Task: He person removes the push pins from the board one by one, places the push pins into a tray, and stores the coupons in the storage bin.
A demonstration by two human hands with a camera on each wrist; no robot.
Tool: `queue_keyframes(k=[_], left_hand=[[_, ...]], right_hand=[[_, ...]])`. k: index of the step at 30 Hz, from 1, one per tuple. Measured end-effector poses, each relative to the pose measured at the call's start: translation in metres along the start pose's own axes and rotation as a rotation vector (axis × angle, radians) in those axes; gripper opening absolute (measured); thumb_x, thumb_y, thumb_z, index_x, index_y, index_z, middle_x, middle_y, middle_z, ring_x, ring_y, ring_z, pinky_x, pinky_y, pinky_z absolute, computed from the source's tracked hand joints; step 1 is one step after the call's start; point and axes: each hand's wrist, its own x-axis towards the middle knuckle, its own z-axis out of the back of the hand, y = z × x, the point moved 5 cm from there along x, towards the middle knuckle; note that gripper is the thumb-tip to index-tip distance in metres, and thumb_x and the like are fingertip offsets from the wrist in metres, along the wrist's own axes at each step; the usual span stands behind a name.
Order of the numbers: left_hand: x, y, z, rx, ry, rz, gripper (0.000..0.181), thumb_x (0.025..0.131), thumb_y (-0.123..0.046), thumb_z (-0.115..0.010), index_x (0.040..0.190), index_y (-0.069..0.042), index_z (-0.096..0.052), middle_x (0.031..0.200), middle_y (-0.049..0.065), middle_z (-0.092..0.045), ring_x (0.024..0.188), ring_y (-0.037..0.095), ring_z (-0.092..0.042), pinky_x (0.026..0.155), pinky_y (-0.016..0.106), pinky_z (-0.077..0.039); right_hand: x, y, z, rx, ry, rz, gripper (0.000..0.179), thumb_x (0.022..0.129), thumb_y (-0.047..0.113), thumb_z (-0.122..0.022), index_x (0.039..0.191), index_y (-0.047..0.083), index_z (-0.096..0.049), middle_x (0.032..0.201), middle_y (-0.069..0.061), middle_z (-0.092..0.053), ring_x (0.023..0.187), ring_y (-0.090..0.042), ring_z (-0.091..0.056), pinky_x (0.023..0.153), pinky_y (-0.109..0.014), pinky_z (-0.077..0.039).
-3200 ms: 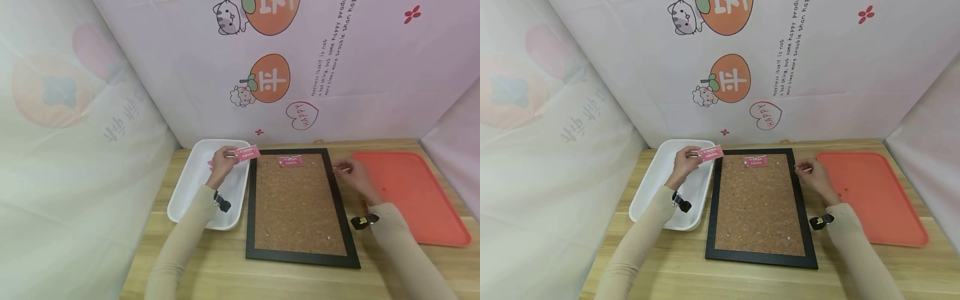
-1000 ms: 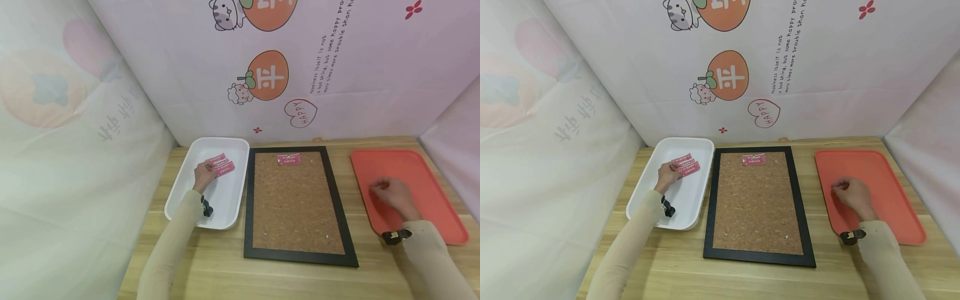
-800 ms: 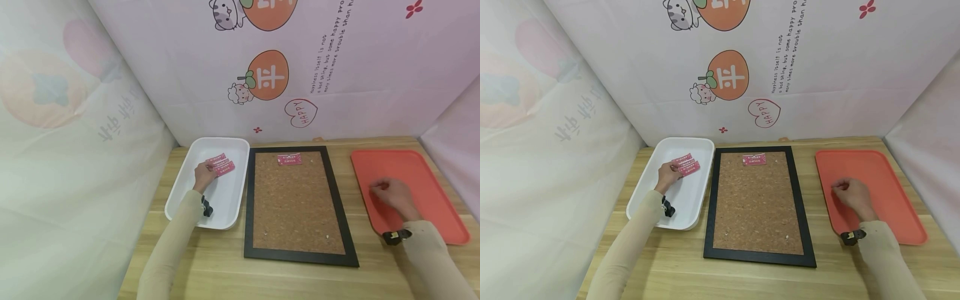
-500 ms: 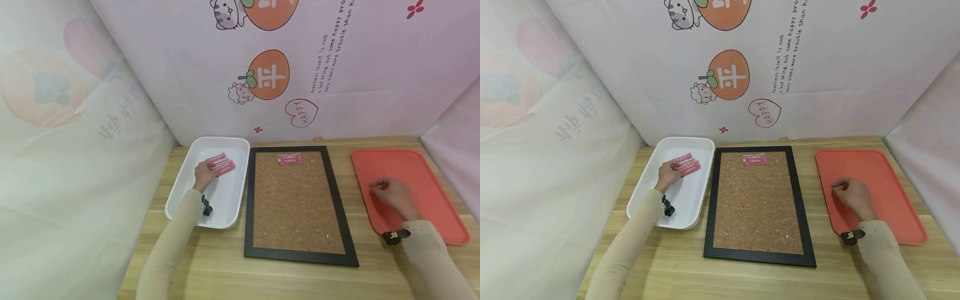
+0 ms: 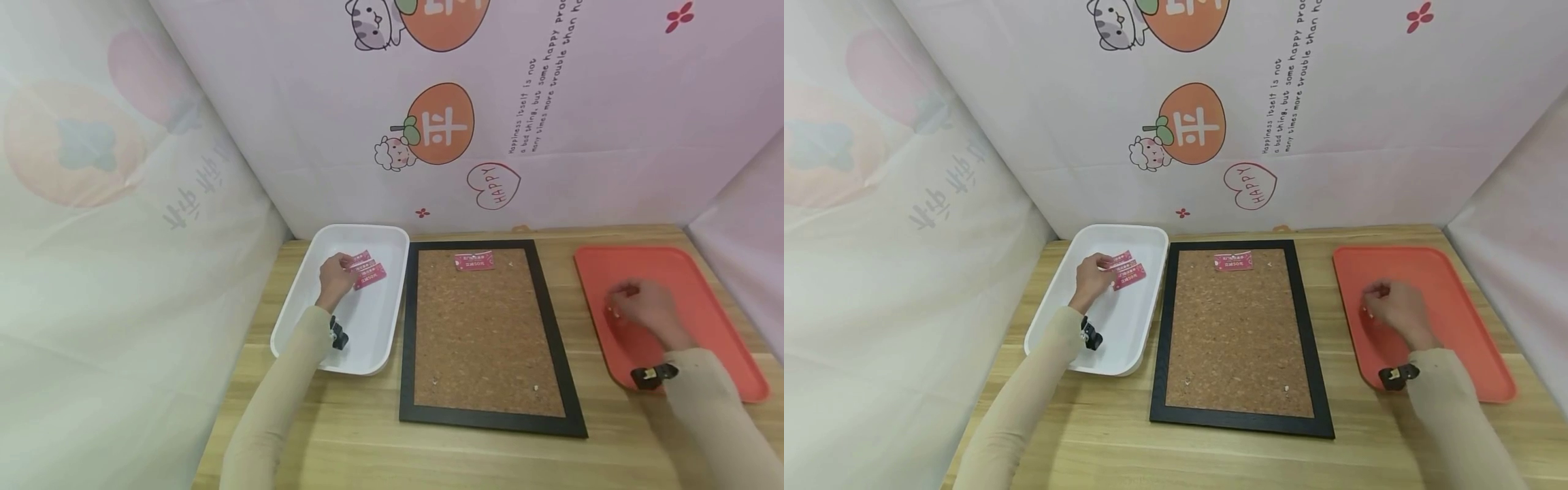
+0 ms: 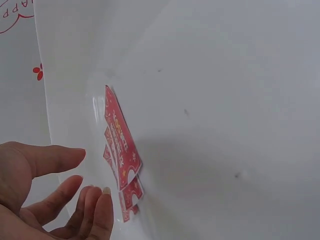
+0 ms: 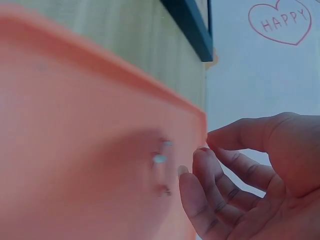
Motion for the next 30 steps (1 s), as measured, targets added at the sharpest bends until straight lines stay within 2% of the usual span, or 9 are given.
queue_keyframes(k=[4,7,11,15,19,23,26,30], left_hand=[[0.0,-0.011,0.002,-0.036,-0.015,-0.048,0.04,0.09,-0.007,-0.073,0.129,-0.004,-0.066,0.126,0.018,-0.068,0.114,0.034,-0.065,0.099,0.045,-0.058],[-0.003,-0.022,0.002,-0.042,-0.019,-0.105,0.037,0.092,-0.009,-0.074,0.127,-0.004,-0.067,0.124,0.017,-0.07,0.112,0.034,-0.066,0.099,0.045,-0.057],[-0.007,-0.037,0.0,-0.065,-0.017,-0.184,0.033,0.093,-0.01,-0.073,0.125,-0.002,-0.068,0.118,0.018,-0.072,0.109,0.034,-0.069,0.096,0.044,-0.059],[-0.011,-0.048,-0.004,-0.083,0.001,-0.242,0.034,0.093,-0.011,-0.072,0.125,0.0,-0.068,0.115,0.019,-0.073,0.108,0.034,-0.071,0.097,0.045,-0.059],[-0.017,-0.058,-0.009,-0.065,0.021,-0.273,0.032,0.095,-0.013,-0.072,0.125,-0.001,-0.069,0.116,0.018,-0.075,0.108,0.033,-0.073,0.098,0.045,-0.057],[-0.023,-0.068,-0.016,-0.083,0.052,-0.287,0.031,0.096,-0.013,-0.071,0.125,-0.002,-0.069,0.117,0.017,-0.074,0.107,0.032,-0.074,0.091,0.041,-0.062],[-0.026,-0.077,-0.022,-0.099,0.072,-0.31,0.03,0.097,-0.012,-0.07,0.125,-0.001,-0.068,0.116,0.018,-0.074,0.105,0.031,-0.074,0.084,0.039,-0.065],[-0.029,-0.088,-0.031,-0.095,0.092,-0.346,0.029,0.097,-0.011,-0.07,0.124,-0.001,-0.069,0.114,0.019,-0.074,0.104,0.032,-0.074,0.087,0.038,-0.064]], right_hand=[[0.005,0.011,0.008,-0.046,-0.029,0.06,0.043,0.107,0.025,-0.051,0.13,-0.01,-0.059,0.123,-0.038,-0.061,0.097,-0.041,-0.066,0.062,-0.03,-0.051],[0.01,0.023,0.012,-0.077,-0.023,0.083,0.045,0.108,0.029,-0.051,0.131,-0.009,-0.06,0.128,-0.037,-0.06,0.108,-0.049,-0.062,0.067,-0.039,-0.055],[0.018,0.038,0.012,-0.091,0.01,0.079,0.05,0.108,0.035,-0.049,0.134,-0.007,-0.059,0.132,-0.036,-0.058,0.116,-0.052,-0.058,0.078,-0.055,-0.056],[0.025,0.054,0.009,-0.092,0.006,0.099,0.05,0.108,0.035,-0.048,0.134,-0.007,-0.058,0.131,-0.035,-0.06,0.115,-0.05,-0.059,0.08,-0.056,-0.055],[0.033,0.073,0.003,-0.081,-0.03,0.167,0.042,0.107,0.028,-0.052,0.128,-0.007,-0.063,0.125,-0.033,-0.065,0.111,-0.048,-0.063,0.075,-0.046,-0.056],[0.039,0.089,-0.004,-0.053,-0.045,0.216,0.033,0.105,0.023,-0.057,0.122,-0.003,-0.067,0.121,-0.03,-0.069,0.107,-0.044,-0.066,0.068,-0.031,-0.051],[0.043,0.099,-0.007,-0.036,-0.037,0.224,0.033,0.105,0.023,-0.057,0.123,-0.003,-0.067,0.121,-0.03,-0.068,0.107,-0.044,-0.066,0.068,-0.028,-0.05],[0.048,0.113,-0.011,-0.017,-0.027,0.238,0.032,0.105,0.022,-0.058,0.122,-0.003,-0.067,0.122,-0.031,-0.068,0.108,-0.047,-0.066,0.07,-0.029,-0.051]])
